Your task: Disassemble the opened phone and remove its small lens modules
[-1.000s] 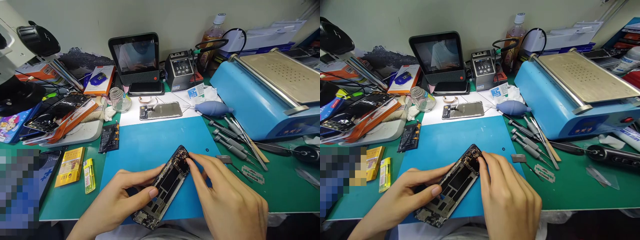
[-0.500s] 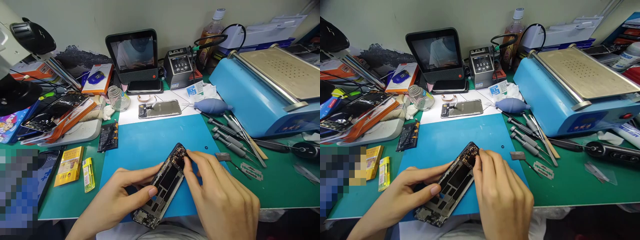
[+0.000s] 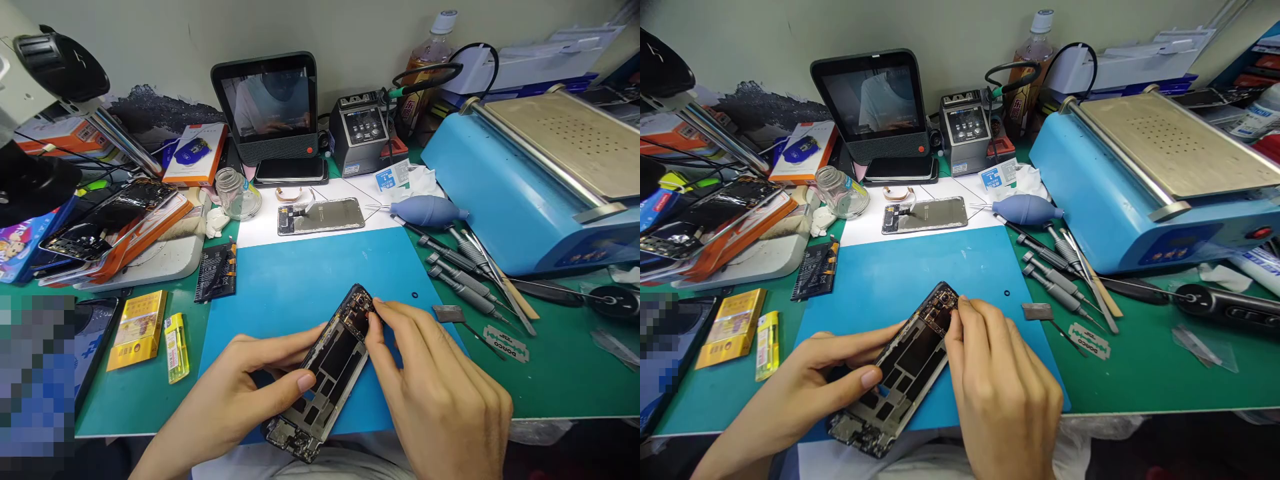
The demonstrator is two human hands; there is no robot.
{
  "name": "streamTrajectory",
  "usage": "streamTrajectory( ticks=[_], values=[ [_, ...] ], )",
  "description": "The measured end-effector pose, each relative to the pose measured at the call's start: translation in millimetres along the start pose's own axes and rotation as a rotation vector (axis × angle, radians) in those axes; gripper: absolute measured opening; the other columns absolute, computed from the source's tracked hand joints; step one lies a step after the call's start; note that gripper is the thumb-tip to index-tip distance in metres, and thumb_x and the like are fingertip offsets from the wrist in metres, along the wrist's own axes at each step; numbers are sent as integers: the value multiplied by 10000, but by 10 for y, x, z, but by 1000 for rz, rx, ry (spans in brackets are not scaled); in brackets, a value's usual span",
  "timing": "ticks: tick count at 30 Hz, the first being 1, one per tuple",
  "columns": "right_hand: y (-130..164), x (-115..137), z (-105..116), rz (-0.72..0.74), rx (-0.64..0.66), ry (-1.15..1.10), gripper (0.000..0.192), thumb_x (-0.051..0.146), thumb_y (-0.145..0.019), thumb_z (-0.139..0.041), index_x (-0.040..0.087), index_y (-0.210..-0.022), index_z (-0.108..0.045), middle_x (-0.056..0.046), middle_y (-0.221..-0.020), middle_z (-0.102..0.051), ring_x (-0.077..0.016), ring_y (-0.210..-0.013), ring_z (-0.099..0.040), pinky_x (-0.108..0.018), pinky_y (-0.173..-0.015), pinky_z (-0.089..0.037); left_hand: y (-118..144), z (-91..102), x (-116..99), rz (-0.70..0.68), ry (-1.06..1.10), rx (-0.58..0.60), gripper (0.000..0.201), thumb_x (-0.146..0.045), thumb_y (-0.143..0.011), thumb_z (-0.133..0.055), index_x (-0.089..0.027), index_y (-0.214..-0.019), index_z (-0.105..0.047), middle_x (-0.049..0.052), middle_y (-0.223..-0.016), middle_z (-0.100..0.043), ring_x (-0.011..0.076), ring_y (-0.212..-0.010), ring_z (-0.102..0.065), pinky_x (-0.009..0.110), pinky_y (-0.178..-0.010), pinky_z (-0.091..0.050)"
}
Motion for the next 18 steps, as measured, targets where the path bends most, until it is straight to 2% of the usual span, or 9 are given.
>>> streamTrajectory(
  ticks=[3, 8, 13, 16, 18],
  values=[
    [7, 6, -13, 5, -2, -1, 100, 204, -1134, -682, 149, -1183, -748, 6, -1125, -801, -167, -912, -733, -333, -765, -468, 8, -8, 14, -1, -6, 4, 463, -461, -1089, -749, -453, -1546, -675, -59, -1421, -801, 221, -1177, -829, 174, -884, -654],
    [-12, -60, -22, 19, 1, -68, 64, 166, -1125, -681, 166, -1143, -743, 14, -1128, -803, -153, -920, -743, -310, -799, -490, 9, 30, 57, 39, -38, -31, 476, -518, -1072, -754, -458, -1538, -680, -48, -1424, -793, 247, -1138, -844, 188, -807, -661],
    [-47, -153, -12, -10, 28, -153, 104, 250, -1161, -648, 192, -1164, -734, 32, -1086, -789, -128, -894, -722, -279, -768, -486, -2, 23, 12, 17, -14, -18, 423, -479, -1084, -750, -496, -1504, -701, -84, -1454, -773, 242, -1256, -814, 185, -914, -654],
    [-58, -168, -14, -26, 50, -156, 138, 294, -1177, -629, 205, -1156, -732, 43, -1058, -778, -120, -878, -709, -275, -744, -463, 9, 37, 16, 13, -16, -24, 415, -466, -1084, -752, -495, -1495, -710, -84, -1457, -775, 236, -1257, -811, 180, -907, -651],
    [-71, -173, -10, -36, 56, -145, 177, 319, -1193, -596, 209, -1157, -730, 43, -1026, -766, -113, -798, -676, -280, -722, -444, 17, 45, 26, 15, -51, -28, 420, -483, -1081, -749, -474, -1499, -714, -69, -1455, -781, 245, -1230, -814, 186, -871, -655]
  ],
)
Point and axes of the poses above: each hand's wrist, its own y-axis away from the middle knuckle, its own z-axis out of the back of the hand, x = y × z, the point moved 10 cm from there along -y, towards the middle knuckle
